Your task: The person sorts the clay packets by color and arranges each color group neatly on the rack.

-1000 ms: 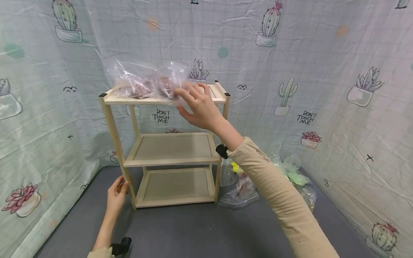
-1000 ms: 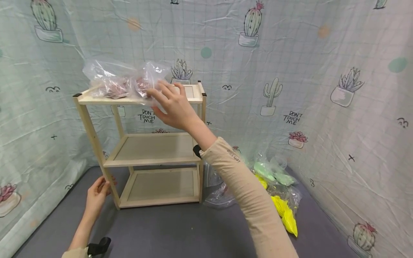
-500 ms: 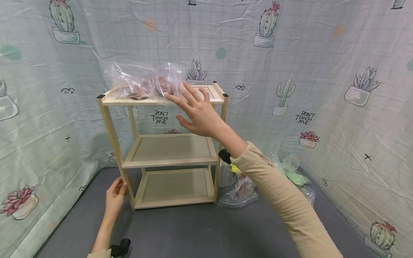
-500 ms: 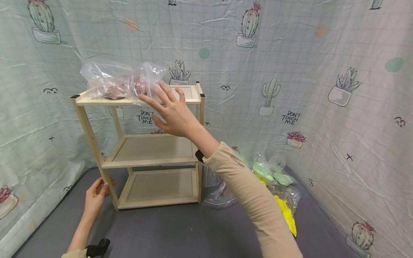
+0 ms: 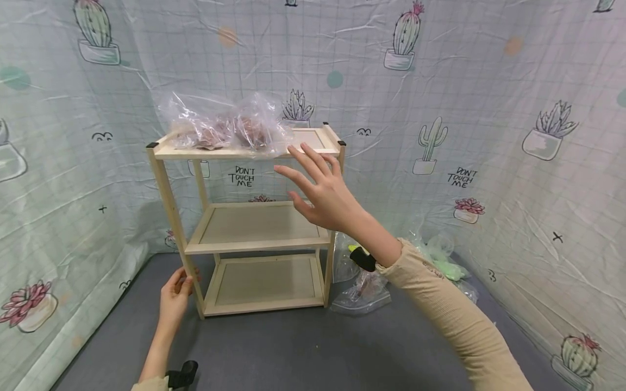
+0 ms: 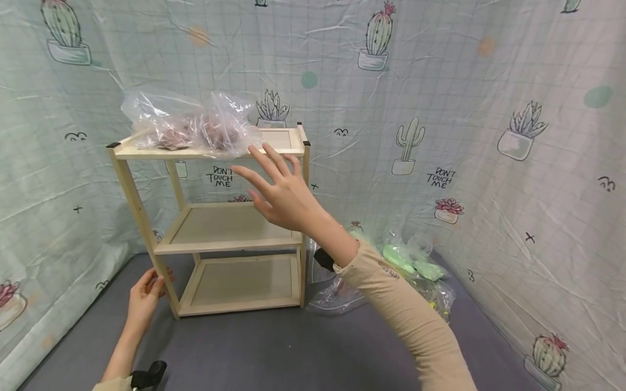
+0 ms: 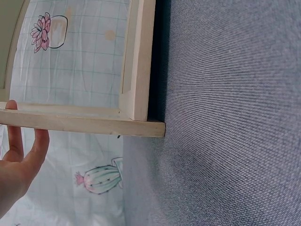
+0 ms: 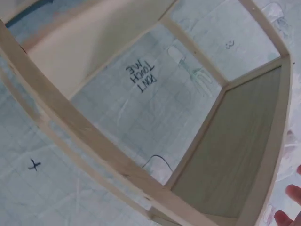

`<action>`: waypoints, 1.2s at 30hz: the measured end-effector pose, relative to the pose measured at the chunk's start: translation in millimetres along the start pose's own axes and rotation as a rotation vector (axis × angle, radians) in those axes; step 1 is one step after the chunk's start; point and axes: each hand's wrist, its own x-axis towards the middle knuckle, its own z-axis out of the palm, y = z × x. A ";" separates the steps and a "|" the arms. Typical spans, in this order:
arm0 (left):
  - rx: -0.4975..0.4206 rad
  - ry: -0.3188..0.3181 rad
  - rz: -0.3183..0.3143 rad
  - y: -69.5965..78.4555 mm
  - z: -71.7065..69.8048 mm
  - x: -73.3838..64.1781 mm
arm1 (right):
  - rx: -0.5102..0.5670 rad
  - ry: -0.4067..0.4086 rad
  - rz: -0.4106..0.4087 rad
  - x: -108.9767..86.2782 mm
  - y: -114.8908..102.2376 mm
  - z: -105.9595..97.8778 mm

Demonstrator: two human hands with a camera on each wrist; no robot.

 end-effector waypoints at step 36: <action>-0.169 -0.144 0.122 -1.8 -5.3 -1.8 | 0.056 -0.021 0.050 -189.7 4.8 3.6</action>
